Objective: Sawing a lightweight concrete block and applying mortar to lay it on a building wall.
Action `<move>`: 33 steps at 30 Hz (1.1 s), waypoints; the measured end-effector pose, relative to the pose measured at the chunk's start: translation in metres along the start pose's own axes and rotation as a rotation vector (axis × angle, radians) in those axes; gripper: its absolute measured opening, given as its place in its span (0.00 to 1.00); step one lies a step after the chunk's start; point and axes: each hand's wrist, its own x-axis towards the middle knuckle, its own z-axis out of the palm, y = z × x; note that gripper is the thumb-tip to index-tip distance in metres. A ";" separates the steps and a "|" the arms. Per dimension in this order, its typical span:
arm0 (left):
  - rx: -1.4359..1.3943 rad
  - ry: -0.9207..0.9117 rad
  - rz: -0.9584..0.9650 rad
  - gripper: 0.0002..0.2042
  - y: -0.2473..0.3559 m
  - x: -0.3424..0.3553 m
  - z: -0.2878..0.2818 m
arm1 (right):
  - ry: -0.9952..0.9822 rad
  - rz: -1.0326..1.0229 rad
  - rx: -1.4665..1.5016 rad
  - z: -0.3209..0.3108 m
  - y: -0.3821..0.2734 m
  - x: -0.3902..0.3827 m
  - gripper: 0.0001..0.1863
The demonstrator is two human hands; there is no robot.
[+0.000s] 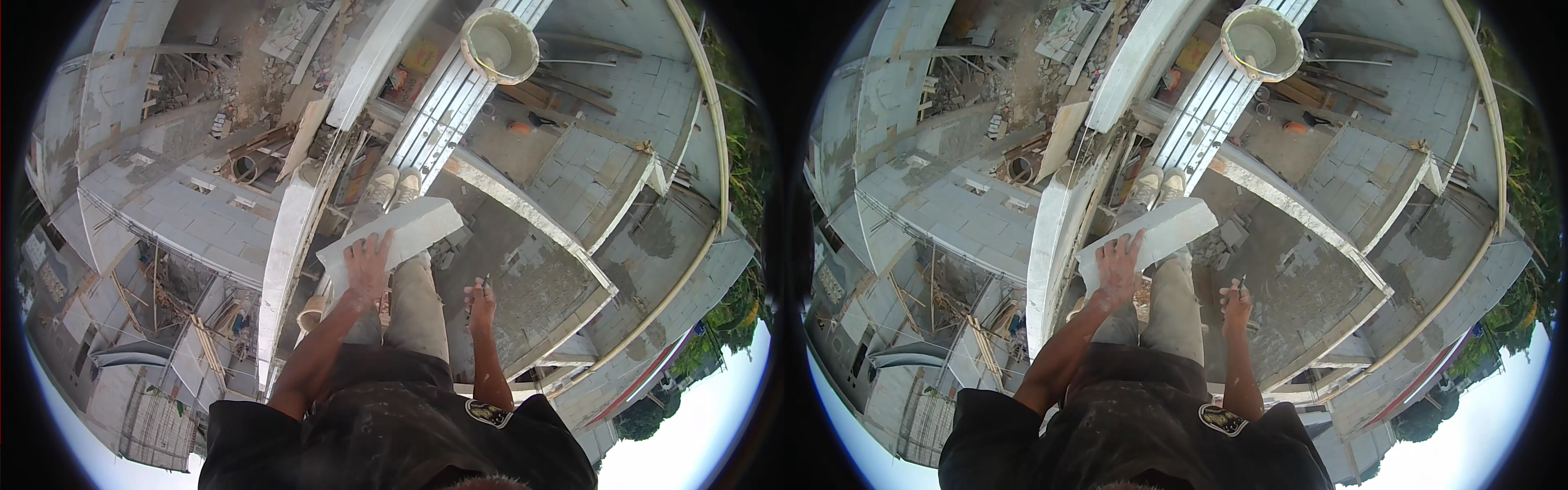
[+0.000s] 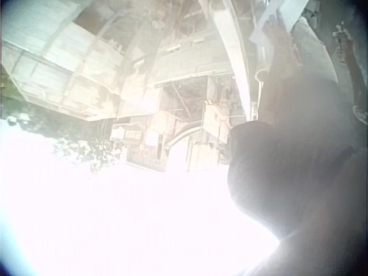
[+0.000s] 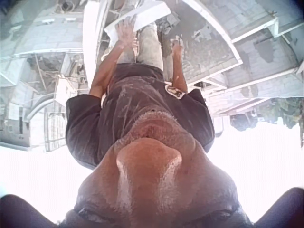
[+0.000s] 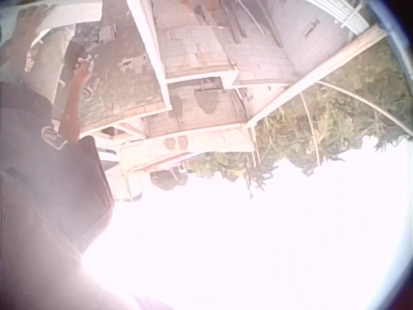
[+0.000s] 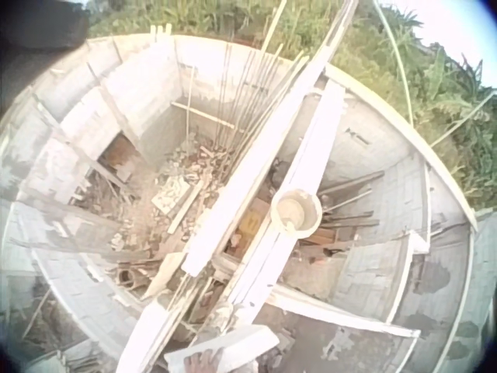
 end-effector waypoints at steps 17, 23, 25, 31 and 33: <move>-0.073 -0.077 -0.355 0.54 -0.036 -0.062 -0.058 | -0.183 -0.313 -0.456 -0.029 -0.024 -0.038 0.18; -0.087 -0.066 -0.496 0.52 -0.063 -0.085 -0.059 | -0.170 -0.313 -0.463 -0.058 -0.037 -0.025 0.19; -0.095 -0.081 -0.530 0.51 -0.070 -0.096 -0.063 | -0.195 -0.323 -0.443 -0.061 -0.049 -0.038 0.20; -0.090 -0.092 -0.567 0.50 -0.090 -0.126 -0.062 | -0.134 -0.362 -0.371 -0.063 -0.048 -0.026 0.21; -0.089 -0.105 -0.572 0.50 -0.094 -0.131 -0.061 | -0.140 -0.380 -0.343 -0.058 -0.050 -0.026 0.22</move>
